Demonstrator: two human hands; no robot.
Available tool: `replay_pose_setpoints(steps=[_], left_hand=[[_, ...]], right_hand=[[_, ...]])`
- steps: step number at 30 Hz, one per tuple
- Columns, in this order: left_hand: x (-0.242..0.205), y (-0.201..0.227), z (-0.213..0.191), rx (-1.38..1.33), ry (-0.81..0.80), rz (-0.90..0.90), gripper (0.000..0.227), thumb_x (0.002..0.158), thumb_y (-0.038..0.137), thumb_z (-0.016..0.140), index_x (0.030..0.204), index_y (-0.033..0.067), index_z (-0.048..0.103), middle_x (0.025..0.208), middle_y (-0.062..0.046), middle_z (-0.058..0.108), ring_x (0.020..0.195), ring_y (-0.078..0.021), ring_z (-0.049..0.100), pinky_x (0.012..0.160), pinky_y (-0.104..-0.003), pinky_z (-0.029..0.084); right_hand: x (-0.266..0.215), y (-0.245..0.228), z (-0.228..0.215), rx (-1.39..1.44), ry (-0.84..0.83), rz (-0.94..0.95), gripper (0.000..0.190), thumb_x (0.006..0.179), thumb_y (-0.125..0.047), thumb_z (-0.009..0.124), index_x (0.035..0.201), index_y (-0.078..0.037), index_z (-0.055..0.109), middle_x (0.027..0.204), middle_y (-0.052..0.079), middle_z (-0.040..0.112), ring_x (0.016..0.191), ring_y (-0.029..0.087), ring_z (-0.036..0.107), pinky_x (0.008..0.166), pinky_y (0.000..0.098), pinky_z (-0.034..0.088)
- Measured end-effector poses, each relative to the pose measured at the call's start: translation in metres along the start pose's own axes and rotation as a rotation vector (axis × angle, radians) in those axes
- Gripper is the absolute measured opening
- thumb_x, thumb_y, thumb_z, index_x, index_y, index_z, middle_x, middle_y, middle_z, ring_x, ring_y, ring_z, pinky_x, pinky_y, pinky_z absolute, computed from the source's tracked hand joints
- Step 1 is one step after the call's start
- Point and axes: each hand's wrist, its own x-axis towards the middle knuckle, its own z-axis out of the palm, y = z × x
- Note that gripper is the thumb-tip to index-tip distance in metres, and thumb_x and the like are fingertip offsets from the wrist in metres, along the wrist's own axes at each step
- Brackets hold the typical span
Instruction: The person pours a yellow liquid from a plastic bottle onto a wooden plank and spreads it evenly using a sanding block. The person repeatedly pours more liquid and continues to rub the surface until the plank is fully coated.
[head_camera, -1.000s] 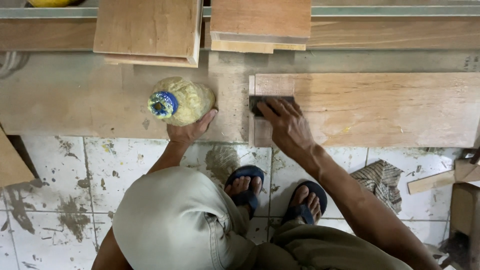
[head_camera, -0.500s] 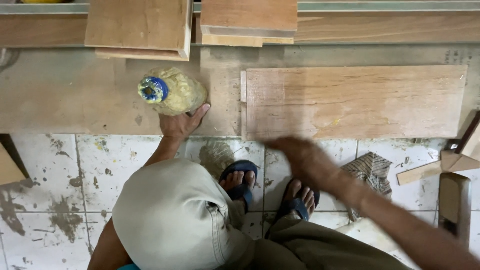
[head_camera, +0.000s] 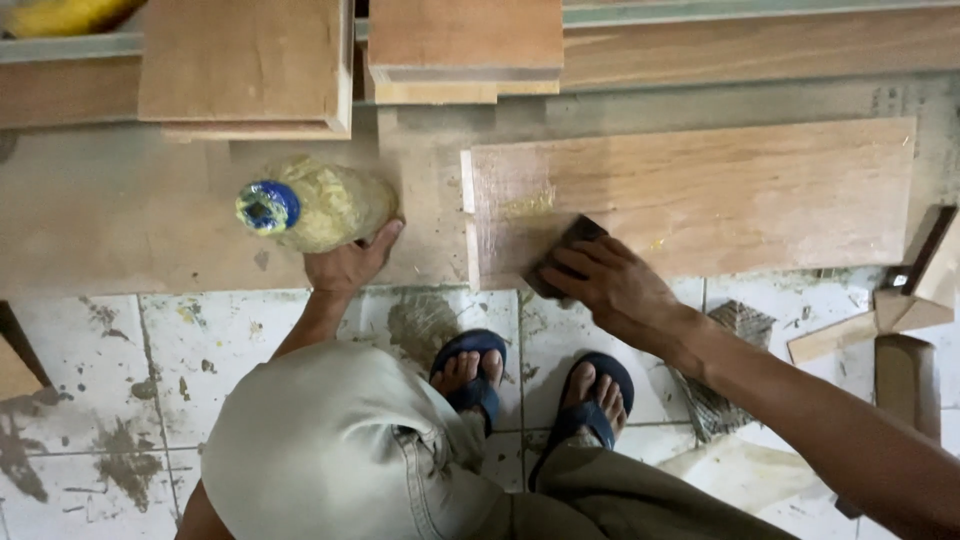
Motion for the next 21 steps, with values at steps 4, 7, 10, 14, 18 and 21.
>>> replay_pose_setpoints(steps=[4, 7, 10, 14, 18, 21], left_hand=[[0.0, 0.013, -0.018, 0.045, -0.098, -0.08, 0.079, 0.085, 0.065, 0.077, 0.128, 0.0, 0.067, 0.123, -0.021, 0.07, 0.119, -0.0438, 0.064, 0.115, -0.059, 0.037], [-0.006, 0.003, -0.011, 0.096, -0.163, -0.094, 0.077, 0.089, 0.067, 0.073, 0.127, 0.0002, 0.068, 0.122, -0.021, 0.071, 0.118, -0.0437, 0.065, 0.115, -0.058, 0.038], [-0.014, -0.017, 0.007, 0.082, -0.21, -0.131, 0.079, 0.089, 0.067, 0.072, 0.131, 0.0003, 0.066, 0.127, -0.023, 0.069, 0.122, -0.045, 0.062, 0.117, -0.06, 0.034], [-0.002, 0.0, -0.005, 0.144, -0.195, -0.158, 0.086, 0.085, 0.07, 0.077, 0.13, -0.002, 0.069, 0.129, -0.029, 0.069, 0.128, -0.0457, 0.059, 0.12, -0.057, 0.032], [-0.036, -0.046, 0.029, 0.158, -0.279, -0.234, 0.089, 0.084, 0.073, 0.073, 0.133, -0.0009, 0.068, 0.132, -0.028, 0.068, 0.129, -0.0462, 0.058, 0.121, -0.058, 0.03], [-0.048, -0.064, 0.041, 0.143, -0.363, -0.371, 0.094, 0.083, 0.08, 0.068, 0.139, 0.0045, 0.064, 0.138, -0.024, 0.065, 0.131, -0.0441, 0.057, 0.12, -0.057, 0.032]], right_hand=[[0.029, 0.005, -0.028, -0.078, 0.048, -0.004, 0.029, 0.095, -0.025, 0.046, 0.112, -0.029, 0.069, 0.116, -0.003, 0.065, 0.122, 0.022, 0.056, 0.112, 0.0452, 0.033], [0.058, 0.021, 0.017, -0.037, 0.143, -0.083, 0.031, 0.102, -0.024, 0.041, 0.12, -0.028, 0.066, 0.131, -0.002, 0.062, 0.136, 0.023, 0.048, 0.12, 0.0525, 0.02], [0.066, 0.048, 0.079, -0.041, 0.192, -0.136, 0.029, 0.104, -0.026, 0.038, 0.116, -0.03, 0.064, 0.127, -0.006, 0.06, 0.136, 0.021, 0.045, 0.123, 0.06, 0.012], [0.048, 0.058, 0.05, -0.265, 0.072, -0.095, 0.007, 0.099, -0.026, 0.059, 0.096, -0.03, 0.065, 0.107, -0.01, 0.062, 0.123, 0.017, 0.052, 0.125, 0.0601, 0.02], [-0.001, 0.081, 0.003, -0.306, -0.105, 0.044, 0.004, 0.084, -0.035, 0.07, 0.087, -0.033, 0.067, 0.095, -0.011, 0.065, 0.113, 0.016, 0.057, 0.12, 0.056, 0.024], [-0.035, 0.104, -0.03, -0.359, -0.098, 0.091, 0.007, 0.085, -0.029, 0.068, 0.083, -0.036, 0.068, 0.091, -0.014, 0.068, 0.112, 0.013, 0.059, 0.119, 0.0503, 0.028]])
